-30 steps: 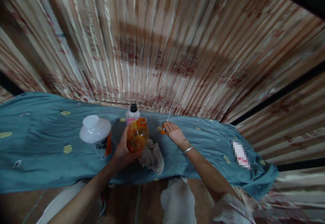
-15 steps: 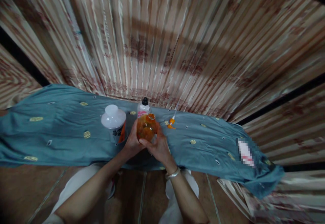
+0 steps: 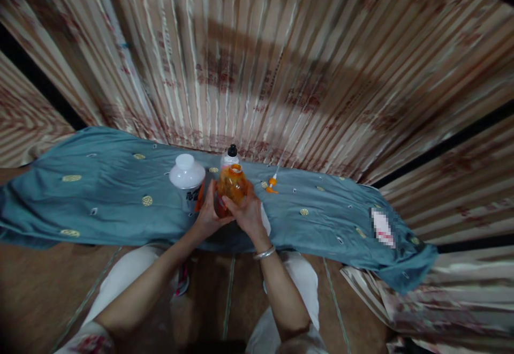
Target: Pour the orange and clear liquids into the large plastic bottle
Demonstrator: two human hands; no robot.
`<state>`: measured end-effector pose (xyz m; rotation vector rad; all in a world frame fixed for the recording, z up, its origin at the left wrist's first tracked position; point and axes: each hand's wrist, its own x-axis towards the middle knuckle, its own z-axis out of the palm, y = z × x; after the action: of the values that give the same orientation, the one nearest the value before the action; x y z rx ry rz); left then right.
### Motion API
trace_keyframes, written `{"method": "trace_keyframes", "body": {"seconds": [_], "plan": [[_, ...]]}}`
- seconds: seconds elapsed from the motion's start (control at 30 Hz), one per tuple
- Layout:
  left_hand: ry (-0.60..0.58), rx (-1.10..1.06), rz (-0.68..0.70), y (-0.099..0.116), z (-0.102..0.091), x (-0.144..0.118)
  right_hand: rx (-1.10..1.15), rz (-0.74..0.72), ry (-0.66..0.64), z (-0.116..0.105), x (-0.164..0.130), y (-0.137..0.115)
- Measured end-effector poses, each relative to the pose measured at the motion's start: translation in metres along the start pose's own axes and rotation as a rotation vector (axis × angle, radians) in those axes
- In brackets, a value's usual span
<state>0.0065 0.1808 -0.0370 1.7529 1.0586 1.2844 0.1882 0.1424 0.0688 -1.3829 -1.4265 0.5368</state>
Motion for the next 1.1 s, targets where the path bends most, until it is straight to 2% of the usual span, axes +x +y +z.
{"method": "trace_keyframes", "body": {"seconds": [0.3,0.63,0.93,1.03,1.1], "plan": [[0.027,0.055,-0.098,-0.008,-0.014,-0.068,-0.018,-0.003,0.009,-0.006,-0.001,0.001],[0.093,0.051,-0.116,0.006,-0.031,-0.095,-0.097,0.001,-0.057,0.019,0.0,0.003],[0.28,0.044,-0.2,0.023,-0.064,-0.104,-0.151,-0.031,-0.016,0.013,-0.003,0.004],[0.349,0.045,-0.207,0.029,-0.08,-0.092,-0.17,-0.077,0.025,-0.002,0.001,-0.009],[0.394,0.079,-0.203,0.034,-0.09,-0.076,-0.188,-0.134,0.061,-0.014,0.009,-0.03]]}}
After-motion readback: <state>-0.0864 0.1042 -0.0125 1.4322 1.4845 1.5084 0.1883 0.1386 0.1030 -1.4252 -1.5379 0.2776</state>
